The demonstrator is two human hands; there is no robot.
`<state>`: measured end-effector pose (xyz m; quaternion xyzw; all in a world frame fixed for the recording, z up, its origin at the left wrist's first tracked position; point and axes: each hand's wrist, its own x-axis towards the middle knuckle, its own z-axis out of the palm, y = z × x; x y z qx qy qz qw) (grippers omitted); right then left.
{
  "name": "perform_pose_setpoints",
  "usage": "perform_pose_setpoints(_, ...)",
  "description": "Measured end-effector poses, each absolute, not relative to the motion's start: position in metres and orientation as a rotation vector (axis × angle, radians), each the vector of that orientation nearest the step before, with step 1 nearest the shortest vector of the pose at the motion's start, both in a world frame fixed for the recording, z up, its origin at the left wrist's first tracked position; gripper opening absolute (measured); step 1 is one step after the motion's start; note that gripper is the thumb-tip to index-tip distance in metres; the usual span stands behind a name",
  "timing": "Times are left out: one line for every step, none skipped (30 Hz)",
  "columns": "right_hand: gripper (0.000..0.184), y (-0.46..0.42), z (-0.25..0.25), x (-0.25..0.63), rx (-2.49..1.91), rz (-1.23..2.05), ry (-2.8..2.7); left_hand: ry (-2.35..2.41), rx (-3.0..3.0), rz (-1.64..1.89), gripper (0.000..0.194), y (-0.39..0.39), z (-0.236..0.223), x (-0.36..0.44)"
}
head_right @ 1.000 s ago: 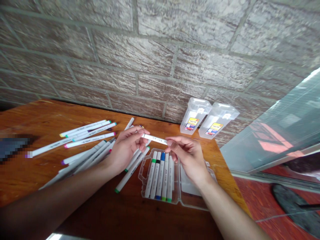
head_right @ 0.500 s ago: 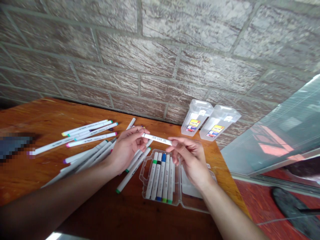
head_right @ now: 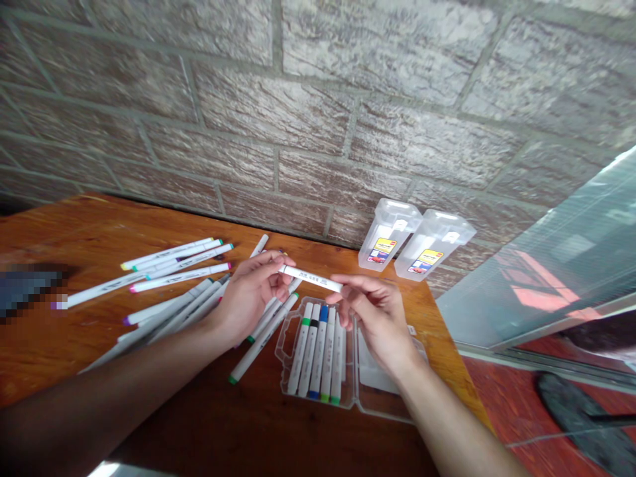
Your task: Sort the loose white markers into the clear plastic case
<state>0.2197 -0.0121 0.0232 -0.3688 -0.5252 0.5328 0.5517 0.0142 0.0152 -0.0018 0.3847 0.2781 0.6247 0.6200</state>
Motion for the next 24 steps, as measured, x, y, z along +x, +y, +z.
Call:
perform_pose_setpoints(0.02, -0.0119, 0.0231, 0.2195, -0.874, 1.255, -1.246, 0.639, 0.89, 1.44, 0.016, 0.0154, -0.002, 0.0143)
perform_pose_setpoints(0.019, -0.0117, 0.023, 0.2193, -0.877, 1.246, -1.248, 0.641, 0.897, 1.443, 0.016, 0.0155, -0.0021, 0.0145)
perform_pose_setpoints(0.019, -0.0115, 0.0229, 0.219, -0.884, 1.235, -1.252, 0.646, 0.904, 1.444, 0.016, 0.0155, -0.002, 0.0146)
perform_pose_setpoints(0.018, -0.0114, 0.0227, 0.2187, -0.893, 1.223, -1.255, 0.652, 0.908, 1.445, 0.017, 0.0154, -0.0018, 0.0147)
perform_pose_setpoints(0.018, -0.0114, 0.0227, 0.2183, -0.901, 1.214, -1.258, 0.658, 0.909, 1.444, 0.017, 0.0152, -0.0014, 0.0148)
perform_pose_setpoints(0.017, -0.0114, 0.0227, 0.2179, -0.908, 1.209, -1.26, 0.664, 0.906, 1.444, 0.018, 0.0148, -0.0008, 0.0149)
perform_pose_setpoints(0.017, -0.0116, 0.0227, 0.2177, -0.914, 1.21, -1.26, 0.668, 0.901, 1.444, 0.018, 0.0144, -0.0002, 0.0149)
perform_pose_setpoints(0.017, -0.0118, 0.0227, 0.2176, -0.918, 1.216, -1.258, 0.668, 0.895, 1.442, 0.018, 0.0141, 0.0003, 0.0149)
perform_pose_setpoints(0.017, -0.012, 0.0228, 0.2178, -0.921, 1.226, -1.254, 0.664, 0.889, 1.437, 0.018, 0.0137, 0.0008, 0.0148)
perform_pose_setpoints(0.017, -0.0123, 0.0228, 0.2181, -0.921, 1.237, -1.25, 0.659, 0.886, 1.431, 0.018, 0.0135, 0.0009, 0.0147)
perform_pose_setpoints(0.016, -0.0125, 0.0228, 0.2186, -0.917, 1.25, -1.245, 0.655, 0.886, 1.426, 0.018, 0.0135, 0.0008, 0.0145)
perform_pose_setpoints(0.016, -0.0128, 0.0228, 0.2192, -0.908, 1.261, -1.239, 0.652, 0.889, 1.425, 0.017, 0.0135, 0.0005, 0.0144)
perform_pose_setpoints(0.017, -0.013, 0.0229, 0.2197, -0.898, 1.271, -1.233, 0.651, 0.893, 1.425, 0.017, 0.0137, -0.0001, 0.0142)
perform_pose_setpoints(0.017, -0.0132, 0.0232, 0.2201, -0.891, 1.281, -1.227, 0.65, 0.896, 1.429, 0.017, 0.014, -0.0008, 0.0141)
perform_pose_setpoints(0.018, -0.0134, 0.0236, 0.2202, -0.887, 1.291, -1.22, 0.65, 0.897, 1.433, 0.016, 0.0143, -0.0015, 0.0141)
perform_pose_setpoints(0.018, -0.0136, 0.0242, 0.2202, -0.886, 1.299, -1.212, 0.649, 0.897, 1.435, 0.016, 0.0147, -0.0021, 0.0141)
perform_pose_setpoints(0.018, -0.0138, 0.025, 0.2198, -0.887, 1.306, -1.204, 0.646, 0.895, 1.436, 0.017, 0.015, -0.0025, 0.0142)
perform_pose_setpoints(0.019, -0.0141, 0.0259, 0.2194, -0.887, 1.31, -1.196, 0.643, 0.892, 1.435, 0.017, 0.0152, -0.0027, 0.0143)
perform_pose_setpoints(0.019, -0.0143, 0.0268, 0.2188, -0.885, 1.311, -1.191, 0.642, 0.889, 1.434, 0.017, 0.0153, -0.0027, 0.0145)
perform_pose_setpoints(0.019, -0.0146, 0.0277, 0.2182, -0.881, 1.31, -1.187, 0.642, 0.886, 1.433, 0.017, 0.0153, -0.0025, 0.0147)
perform_pose_setpoints(0.019, -0.0149, 0.0286, 0.2177, -0.876, 1.308, -1.187, 0.645, 0.883, 1.434, 0.017, 0.0151, -0.002, 0.0149)
perform_pose_setpoints(0.02, -0.015, 0.0292, 0.2173, -0.872, 1.306, -1.189, 0.648, 0.876, 1.437, 0.017, 0.0148, -0.0013, 0.0151)
perform_pose_setpoints(0.02, -0.0151, 0.0295, 0.217, -0.87, 1.302, -1.191, 0.651, 0.867, 1.439, 0.017, 0.0143, -0.0004, 0.0152)
perform_pose_setpoints(0.02, -0.015, 0.0296, 0.2168, -0.872, 1.299, -1.191, 0.653, 0.856, 1.439, 0.018, 0.0136, 0.0005, 0.0153)
